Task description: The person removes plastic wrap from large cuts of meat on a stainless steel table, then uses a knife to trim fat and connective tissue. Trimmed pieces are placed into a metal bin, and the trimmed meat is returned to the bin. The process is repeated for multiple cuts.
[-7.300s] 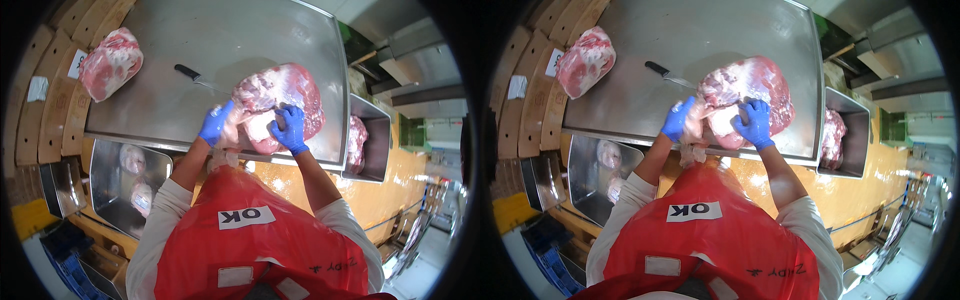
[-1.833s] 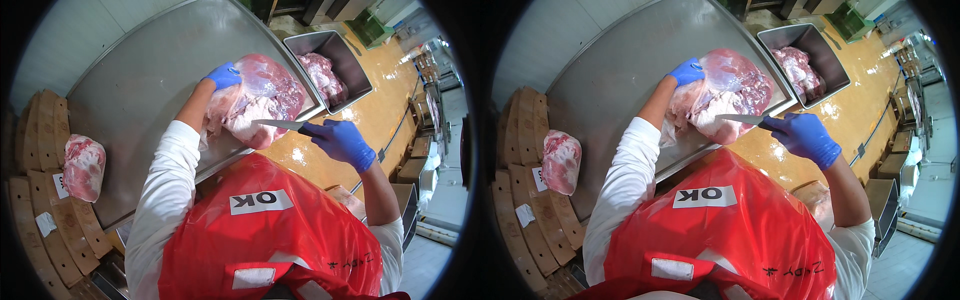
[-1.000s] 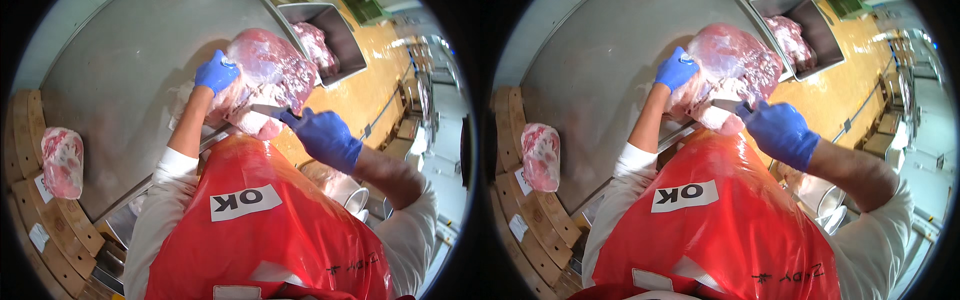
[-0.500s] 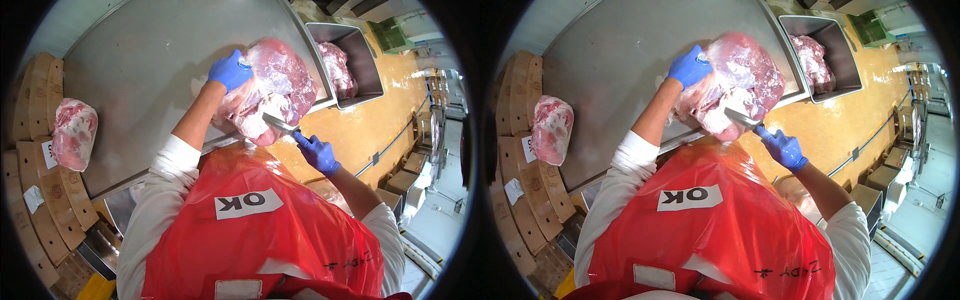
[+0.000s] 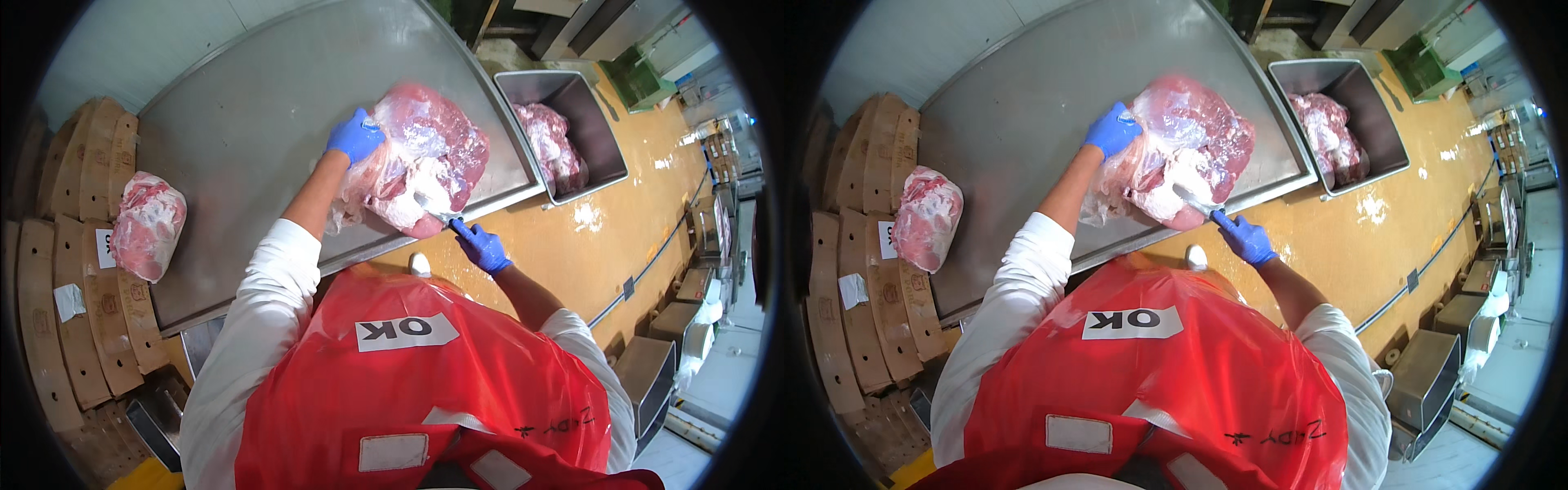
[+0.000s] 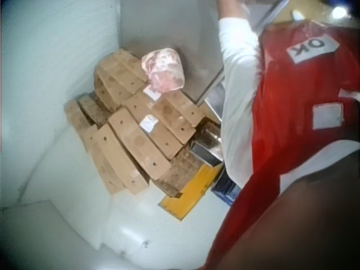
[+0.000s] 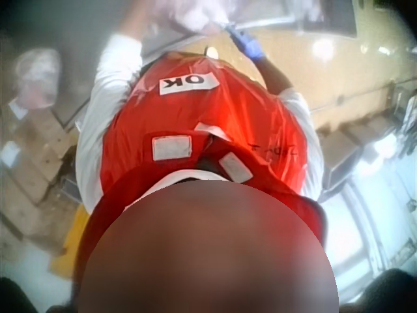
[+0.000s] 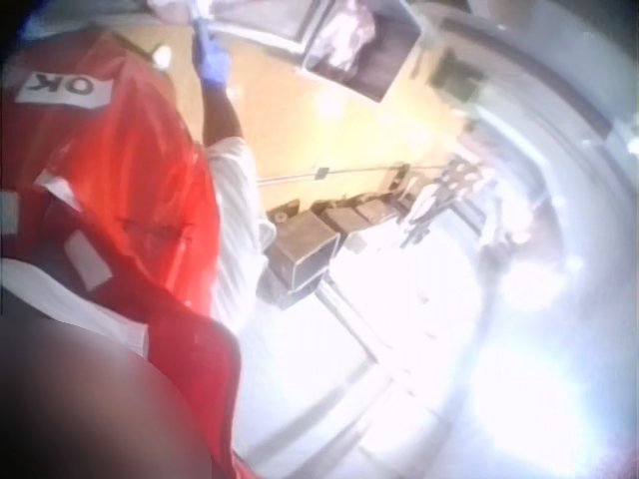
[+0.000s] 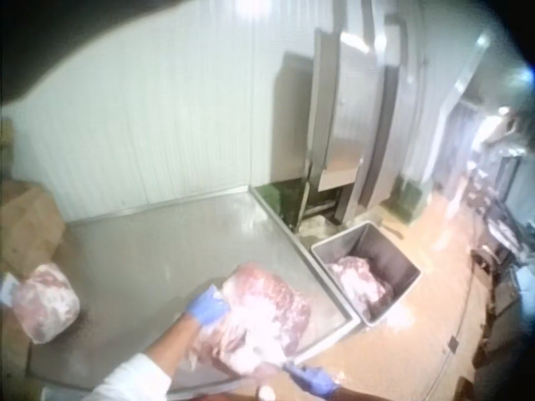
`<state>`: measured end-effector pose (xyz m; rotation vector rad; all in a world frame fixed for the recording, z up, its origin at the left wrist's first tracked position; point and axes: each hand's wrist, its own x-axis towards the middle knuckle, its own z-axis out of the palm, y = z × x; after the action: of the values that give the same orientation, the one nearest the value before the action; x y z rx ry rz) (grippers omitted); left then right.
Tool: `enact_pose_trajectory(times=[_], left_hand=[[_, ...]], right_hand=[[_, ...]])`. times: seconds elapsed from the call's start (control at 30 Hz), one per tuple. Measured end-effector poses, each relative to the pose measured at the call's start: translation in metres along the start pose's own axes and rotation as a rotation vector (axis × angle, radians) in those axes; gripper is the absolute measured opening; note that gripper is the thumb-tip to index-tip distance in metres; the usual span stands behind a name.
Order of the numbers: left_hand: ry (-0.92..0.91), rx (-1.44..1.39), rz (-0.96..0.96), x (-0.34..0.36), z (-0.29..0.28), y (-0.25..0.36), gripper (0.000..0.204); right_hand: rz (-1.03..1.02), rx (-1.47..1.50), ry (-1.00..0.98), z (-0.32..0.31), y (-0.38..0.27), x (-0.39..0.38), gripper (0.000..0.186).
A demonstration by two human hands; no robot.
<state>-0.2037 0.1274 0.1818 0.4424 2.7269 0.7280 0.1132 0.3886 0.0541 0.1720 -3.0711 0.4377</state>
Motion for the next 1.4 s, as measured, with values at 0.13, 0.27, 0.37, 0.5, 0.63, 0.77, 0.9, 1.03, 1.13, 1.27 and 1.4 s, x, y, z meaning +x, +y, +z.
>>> enact_pose_trajectory(times=[0.13,0.27,0.37,0.5,0.63,0.77,0.9,1.03,1.13,1.27,1.4], left_hand=[[0.075,0.016,-0.035,-0.024,-0.016,0.016,0.057],[0.249,-0.164,-0.095,-0.052,-0.011,0.008,0.045],[0.390,-0.549,-0.040,-0.076,-0.004,-0.048,0.029],[0.321,-1.354,0.082,-0.123,-0.001,-0.025,0.009],[0.238,-1.564,0.085,-0.166,0.001,-0.021,0.006],[0.143,-1.624,0.093,-0.176,-0.004,-0.012,0.006],[0.248,-1.541,0.034,-0.178,-0.019,0.025,0.004],[0.065,-1.439,0.115,-0.157,-0.020,-0.007,0.005],[0.146,-0.969,-0.021,-0.170,-0.023,0.004,0.013],[0.169,-0.338,-0.031,-0.177,0.024,-0.017,0.031],[0.124,-0.142,-0.142,-0.177,0.072,-0.020,0.055]], right_hand=[[-0.045,0.068,-0.002,-0.011,0.000,-0.003,0.056],[-0.079,0.058,-0.024,-0.021,0.003,-0.011,0.057],[-0.140,0.059,-0.020,-0.033,-0.002,-0.006,0.060],[-0.149,0.014,-0.025,-0.040,0.015,-0.016,0.065],[-0.174,0.104,0.009,-0.042,0.009,-0.015,0.064],[-0.145,0.191,0.055,-0.027,0.001,-0.016,0.061],[-0.120,0.266,0.066,-0.017,-0.002,-0.018,0.061],[-0.129,0.264,0.025,-0.022,0.003,-0.015,0.060],[-0.120,0.219,-0.017,-0.045,0.004,-0.016,0.059],[-0.125,0.158,-0.009,-0.091,-0.001,-0.014,0.058],[-0.156,0.081,0.008,-0.140,-0.005,-0.005,0.052]])
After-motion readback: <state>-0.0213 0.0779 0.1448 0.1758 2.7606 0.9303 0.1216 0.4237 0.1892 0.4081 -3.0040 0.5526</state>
